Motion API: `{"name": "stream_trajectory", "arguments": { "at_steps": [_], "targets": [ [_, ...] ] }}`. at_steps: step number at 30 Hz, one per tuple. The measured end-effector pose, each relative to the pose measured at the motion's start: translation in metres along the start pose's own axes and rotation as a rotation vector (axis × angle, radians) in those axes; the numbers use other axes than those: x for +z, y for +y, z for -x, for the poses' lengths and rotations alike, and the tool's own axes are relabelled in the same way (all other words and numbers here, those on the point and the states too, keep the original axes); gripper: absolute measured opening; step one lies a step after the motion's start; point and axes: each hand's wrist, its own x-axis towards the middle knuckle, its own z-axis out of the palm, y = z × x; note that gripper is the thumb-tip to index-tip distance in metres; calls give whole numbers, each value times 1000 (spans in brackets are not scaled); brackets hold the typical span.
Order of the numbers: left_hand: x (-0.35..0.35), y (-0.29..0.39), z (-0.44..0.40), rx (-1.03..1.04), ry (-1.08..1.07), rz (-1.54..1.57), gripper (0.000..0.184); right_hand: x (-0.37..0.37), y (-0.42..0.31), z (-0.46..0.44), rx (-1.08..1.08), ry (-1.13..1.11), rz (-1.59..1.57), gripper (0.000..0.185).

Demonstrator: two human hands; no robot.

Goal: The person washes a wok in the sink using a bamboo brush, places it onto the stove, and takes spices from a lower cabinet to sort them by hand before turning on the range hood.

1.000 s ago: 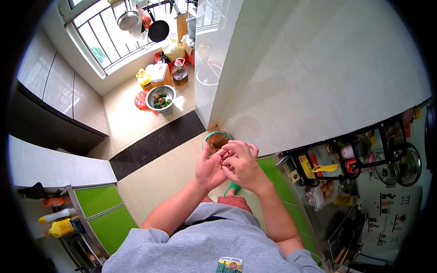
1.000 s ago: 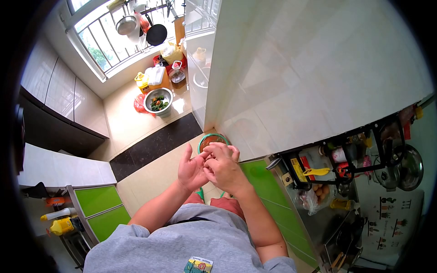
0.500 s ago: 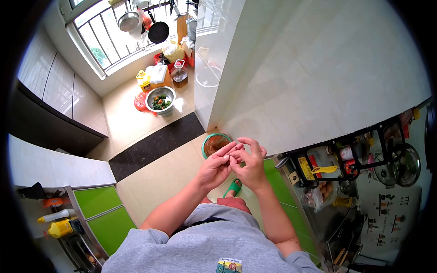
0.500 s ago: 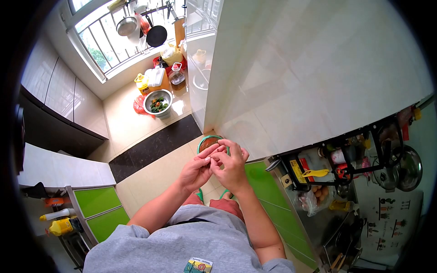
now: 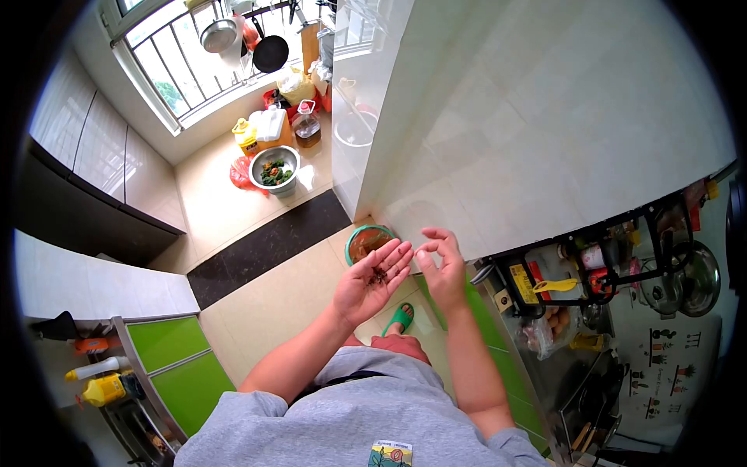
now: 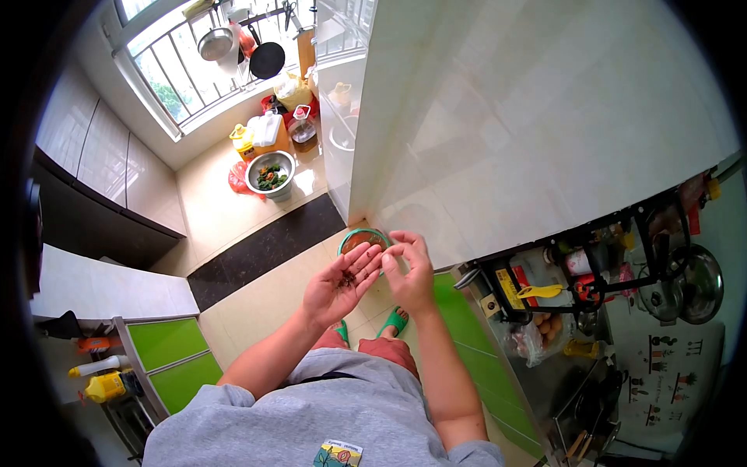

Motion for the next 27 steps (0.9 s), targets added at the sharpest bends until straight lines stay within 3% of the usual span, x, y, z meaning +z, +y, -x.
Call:
{"name": "stream_trajectory", "arguments": {
  "at_steps": [2, 5, 9, 11, 14, 19, 24, 27],
  "targets": [
    [0, 0, 2, 5, -15, 21, 48, -5, 2, -9, -1, 25, 59, 10],
    [0, -1, 3, -5, -30, 87, 52, -11, 2, -16, 52, -4, 456, 11],
    [5, 0, 7, 4, -39, 110, 57, -15, -2, -10, -27, -21, 485, 13],
    [4, -1, 8, 1, -44, 120, 58, -13, -24, -3, -197, -206, 535, 19],
    [5, -4, 6, 17, -62, 147, 60, 3, -32, 10, -280, -245, 591, 23],
    [13, -6, 5, 16, -130, 176, 61, 16, -32, 27, -328, -282, 603, 34],
    [11, -7, 4, 8, -131, 176, 62, 15, -42, 32, -370, -294, 495, 33],
    [14, -8, 3, 13, -102, 169, 62, 10, -40, 30, -291, -236, 493, 33]
  ]
}}
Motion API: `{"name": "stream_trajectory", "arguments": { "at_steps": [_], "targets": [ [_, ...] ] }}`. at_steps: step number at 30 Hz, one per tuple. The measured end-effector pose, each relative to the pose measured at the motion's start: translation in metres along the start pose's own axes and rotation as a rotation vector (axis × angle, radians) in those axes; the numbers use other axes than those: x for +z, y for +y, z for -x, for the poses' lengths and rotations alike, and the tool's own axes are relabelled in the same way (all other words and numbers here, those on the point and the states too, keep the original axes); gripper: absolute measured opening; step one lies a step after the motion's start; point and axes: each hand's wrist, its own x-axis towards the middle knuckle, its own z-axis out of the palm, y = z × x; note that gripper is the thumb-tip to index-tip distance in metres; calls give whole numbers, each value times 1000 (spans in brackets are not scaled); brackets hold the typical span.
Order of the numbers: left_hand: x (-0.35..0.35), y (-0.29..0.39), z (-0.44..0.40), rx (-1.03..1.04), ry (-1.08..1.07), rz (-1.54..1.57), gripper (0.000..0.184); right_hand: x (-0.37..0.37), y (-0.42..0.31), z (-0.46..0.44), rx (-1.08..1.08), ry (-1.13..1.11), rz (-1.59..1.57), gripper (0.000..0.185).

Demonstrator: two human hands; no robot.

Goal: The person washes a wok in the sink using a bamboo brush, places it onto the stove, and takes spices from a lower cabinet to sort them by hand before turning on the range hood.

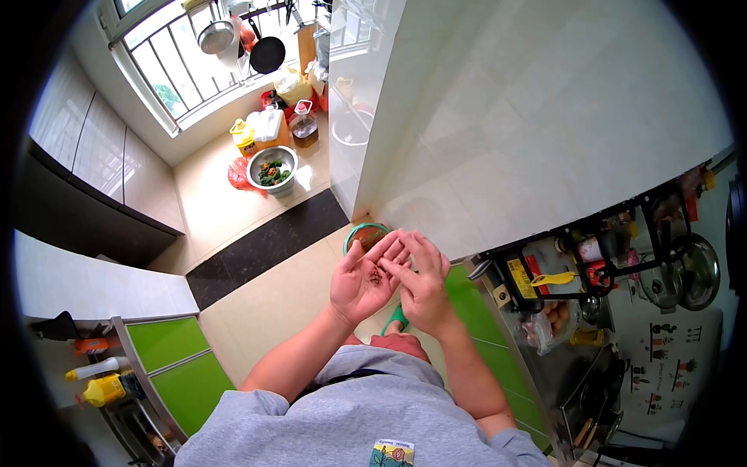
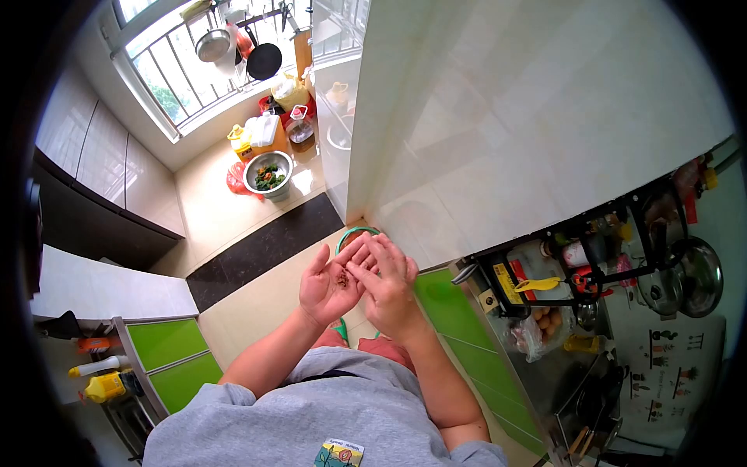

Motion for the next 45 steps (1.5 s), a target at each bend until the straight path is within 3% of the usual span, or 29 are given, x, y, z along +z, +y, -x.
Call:
{"name": "stream_trajectory", "arguments": {
  "at_steps": [2, 8, 18, 30, 35, 40, 45],
  "targets": [
    [1, 0, 0, 6, 19, -10, 61, 1, 5, 1, 1, 1, 105, 33],
    [2, 1, 1, 1, -9, -16, 63, 2, -9, 2, -86, -29, 26, 33],
    [6, 4, 2, -10, 2, -22, 62, -2, 7, -1, -14, 8, 162, 34],
    [-1, 5, 2, -92, -38, 0, 64, -8, -3, -17, -71, 57, 235, 7],
    [-14, 4, 4, -164, -61, 92, 64, -8, -9, -22, -14, -145, 343, 6],
    [-16, 5, 5, -166, -156, 107, 63, 0, -7, -24, -6, -133, 302, 9],
    [-19, 9, 2, -154, -87, 6, 60, 1, -3, -27, 18, -129, 205, 8]
  ]
}}
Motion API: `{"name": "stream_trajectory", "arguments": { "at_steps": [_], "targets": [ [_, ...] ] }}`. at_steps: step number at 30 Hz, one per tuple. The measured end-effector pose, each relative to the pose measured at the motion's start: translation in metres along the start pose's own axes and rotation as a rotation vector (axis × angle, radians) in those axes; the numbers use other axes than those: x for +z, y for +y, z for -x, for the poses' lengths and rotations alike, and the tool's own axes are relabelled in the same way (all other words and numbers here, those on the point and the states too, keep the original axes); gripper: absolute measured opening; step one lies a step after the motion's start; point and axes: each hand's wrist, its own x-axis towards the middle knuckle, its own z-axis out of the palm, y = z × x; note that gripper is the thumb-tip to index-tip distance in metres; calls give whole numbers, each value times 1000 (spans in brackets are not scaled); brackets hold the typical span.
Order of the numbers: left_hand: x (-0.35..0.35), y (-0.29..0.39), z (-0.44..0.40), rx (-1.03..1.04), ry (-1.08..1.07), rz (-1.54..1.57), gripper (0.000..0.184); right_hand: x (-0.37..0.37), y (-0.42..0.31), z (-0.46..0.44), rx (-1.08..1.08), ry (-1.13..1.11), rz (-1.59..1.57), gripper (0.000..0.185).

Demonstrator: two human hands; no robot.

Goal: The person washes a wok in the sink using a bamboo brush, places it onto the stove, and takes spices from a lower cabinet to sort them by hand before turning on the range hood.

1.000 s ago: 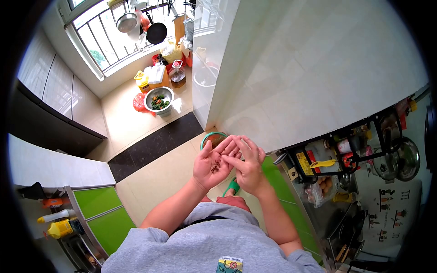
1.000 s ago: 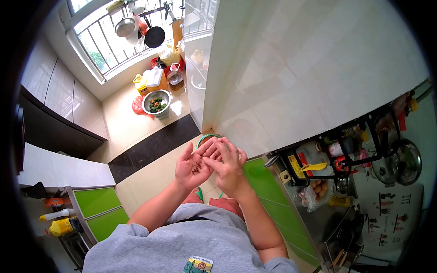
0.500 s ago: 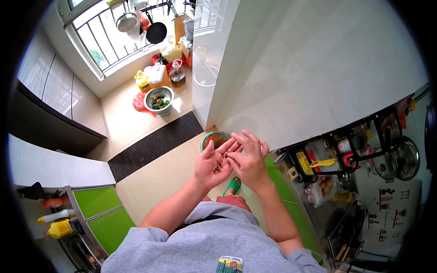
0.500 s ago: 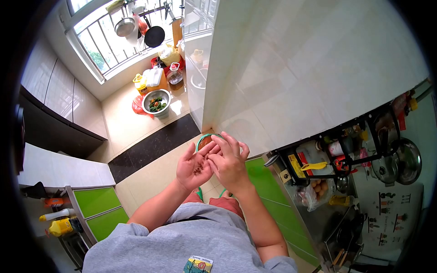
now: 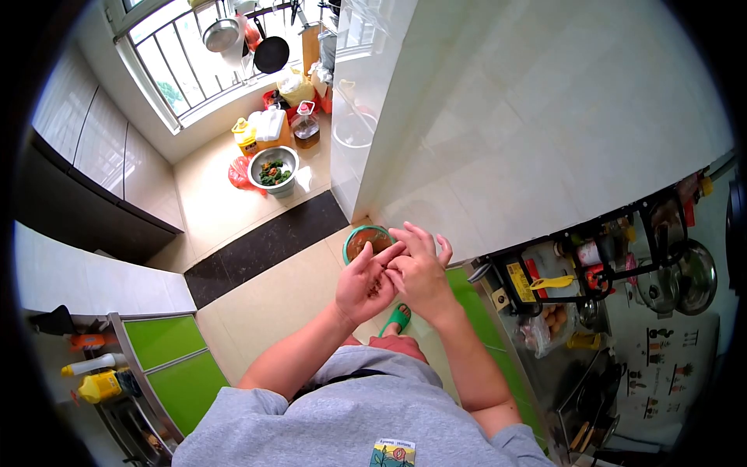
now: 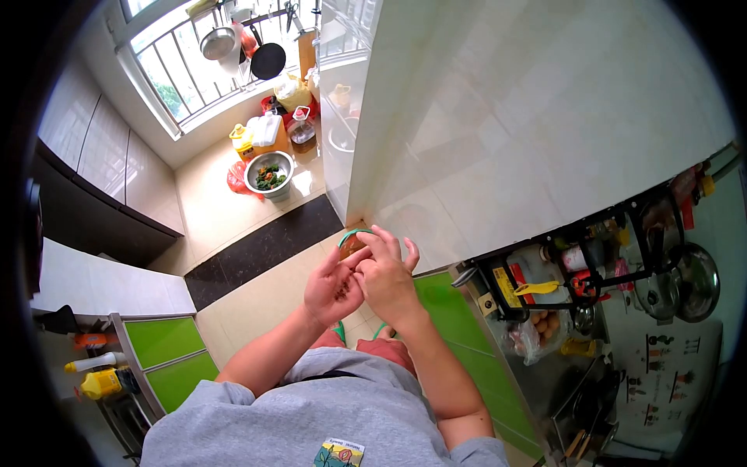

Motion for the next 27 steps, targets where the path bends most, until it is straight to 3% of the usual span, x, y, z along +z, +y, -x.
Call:
{"name": "stream_trajectory", "arguments": {
  "at_steps": [5, 7, 10, 12, 18, 20, 27],
  "targets": [
    [-5, -1, -1, -20, 0, 17, 59, 4, 2, 1, 73, 10, -51, 6],
    [4, -5, 0, 3, 121, -107, 59, 5, 3, -1, 85, -17, -36, 4],
    [4, -6, -1, -27, 2, -88, 60, 4, 4, -1, 124, -40, -43, 5],
    [15, -10, -2, -2, 70, -108, 60, 1, 5, -1, 147, -40, -66, 6],
    [8, -4, -6, 66, 123, -39, 60, -11, 18, -4, 94, 15, -274, 8],
    [8, -2, -6, 83, 145, -33, 60, -11, 23, -6, 173, 132, -413, 11],
    [15, 0, -1, 119, 201, -66, 64, 12, 54, -11, 290, 255, -106, 12]
  ]
}}
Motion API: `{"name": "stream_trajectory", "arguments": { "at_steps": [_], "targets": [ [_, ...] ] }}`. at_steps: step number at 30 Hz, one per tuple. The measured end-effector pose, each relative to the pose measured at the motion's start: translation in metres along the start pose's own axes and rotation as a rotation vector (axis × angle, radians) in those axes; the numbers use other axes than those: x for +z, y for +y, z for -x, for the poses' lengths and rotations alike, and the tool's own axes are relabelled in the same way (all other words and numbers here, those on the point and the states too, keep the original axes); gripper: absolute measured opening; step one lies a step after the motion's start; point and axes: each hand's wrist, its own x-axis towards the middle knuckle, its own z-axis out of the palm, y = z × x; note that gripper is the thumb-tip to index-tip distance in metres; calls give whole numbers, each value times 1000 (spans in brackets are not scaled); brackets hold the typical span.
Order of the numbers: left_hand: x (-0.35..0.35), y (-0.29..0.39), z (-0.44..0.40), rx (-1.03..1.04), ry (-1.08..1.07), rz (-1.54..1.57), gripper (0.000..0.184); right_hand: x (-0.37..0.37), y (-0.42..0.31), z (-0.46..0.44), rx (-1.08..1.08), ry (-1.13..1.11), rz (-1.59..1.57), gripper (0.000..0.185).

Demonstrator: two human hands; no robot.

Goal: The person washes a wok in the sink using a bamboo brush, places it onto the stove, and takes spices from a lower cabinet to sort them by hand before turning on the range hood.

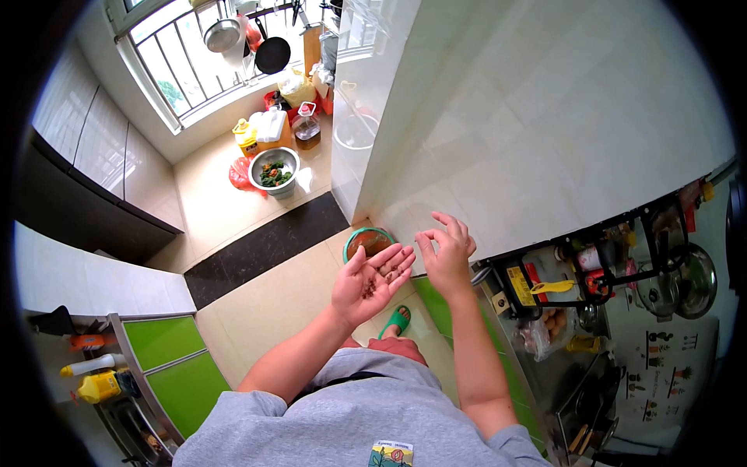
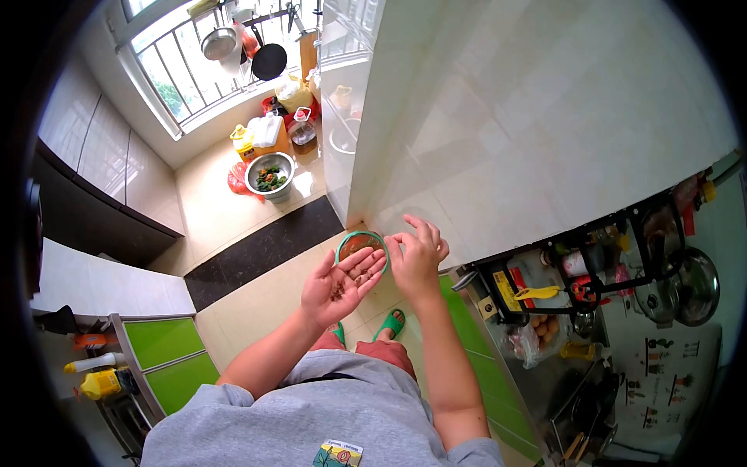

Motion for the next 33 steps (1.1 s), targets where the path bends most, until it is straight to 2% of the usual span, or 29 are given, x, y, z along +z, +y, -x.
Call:
{"name": "stream_trajectory", "arguments": {
  "at_steps": [1, 5, 8, 11, 14, 19, 23, 25, 28, 31, 33],
  "targets": [
    [-2, 1, 0, 1, -2, 0, 65, 1, 1, -1, 6, -7, 80, 10],
    [-11, 5, 2, 11, 1, 11, 66, -4, -6, 1, -46, -46, 22, 6],
    [-21, 6, 0, -26, -86, 45, 68, -10, -32, 5, -253, -205, -30, 11],
    [-9, 5, 1, -12, 18, 0, 71, -2, -40, 11, -338, -181, -44, 5],
    [-12, 6, 0, -42, -56, -10, 73, 8, -39, 15, -364, -143, 0, 2],
    [-29, 6, -5, -105, -252, 151, 75, 12, -44, 22, -393, -105, 117, 5],
    [-19, 4, -2, -114, -267, 151, 74, 12, -44, 20, -375, -139, 121, 7],
    [-8, 2, 0, -56, -109, -88, 72, 9, -44, 19, -359, -146, 109, 8],
    [-14, 2, -2, -42, -83, -111, 65, 0, -47, 16, -298, -174, 19, 8],
    [-19, 2, -5, 19, -14, -92, 57, -6, -44, 13, -261, -117, -8, 6],
    [-16, 4, -3, 35, -1, -58, 54, -8, -37, 10, -256, 3, -6, 5]
  ]
}}
